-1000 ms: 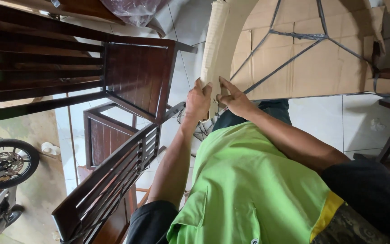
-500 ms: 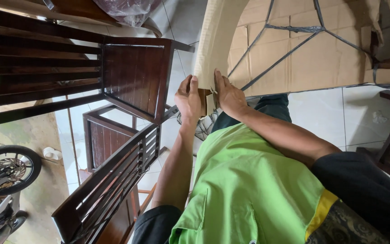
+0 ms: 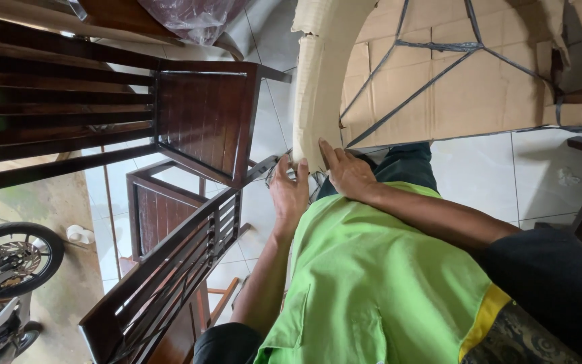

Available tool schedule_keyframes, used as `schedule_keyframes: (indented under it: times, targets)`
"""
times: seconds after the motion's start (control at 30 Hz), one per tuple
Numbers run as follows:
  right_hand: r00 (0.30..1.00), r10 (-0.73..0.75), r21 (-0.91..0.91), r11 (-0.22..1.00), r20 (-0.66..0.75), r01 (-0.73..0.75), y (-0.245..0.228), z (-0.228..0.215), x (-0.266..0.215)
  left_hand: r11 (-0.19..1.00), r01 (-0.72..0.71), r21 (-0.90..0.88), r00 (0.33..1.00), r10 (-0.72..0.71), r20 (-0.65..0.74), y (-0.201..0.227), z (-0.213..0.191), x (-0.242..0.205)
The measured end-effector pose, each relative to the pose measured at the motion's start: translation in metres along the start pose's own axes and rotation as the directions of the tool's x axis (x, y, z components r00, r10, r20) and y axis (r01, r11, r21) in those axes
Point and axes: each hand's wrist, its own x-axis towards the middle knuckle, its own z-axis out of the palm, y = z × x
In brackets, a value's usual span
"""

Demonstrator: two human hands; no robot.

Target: Securing cardboard protective padding to a wooden chair using flexible straps by wrapping and tucking them.

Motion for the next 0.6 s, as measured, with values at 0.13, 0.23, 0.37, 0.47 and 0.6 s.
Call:
schedule_keyframes:
  times: [0.13,0.23,0.37,0.47,0.6]
  targets:
    - [0.978,0.055,0.084,0.994,0.199,-0.073,0.001,-0.006,0.007,0.988,0.149,0.033,0.983,-0.151,0.104,0.049,-0.016,0.011]
    - [0.967,0.08,0.068,0.993,0.243,-0.1,0.004,0.007,0.008,0.998,0.026,0.05,0.985,-0.035,0.17,0.065,-0.001,0.032]
    - [0.945,0.093,0.13,0.982,0.313,-0.14,0.008,-0.008,0.01,0.987,-0.034,0.159,0.999,0.028,0.041,0.008,0.058,0.071]
    - [0.925,0.092,0.231,0.955,0.369,-0.187,0.016,-0.023,0.009,0.967,-0.016,0.254,1.0,0.019,-0.008,-0.006,0.072,0.081]
    - [0.857,0.18,0.251,0.909,0.482,-0.332,0.022,-0.035,0.004,0.963,-0.023,0.267,0.999,0.033,-0.034,0.001,0.067,0.077]
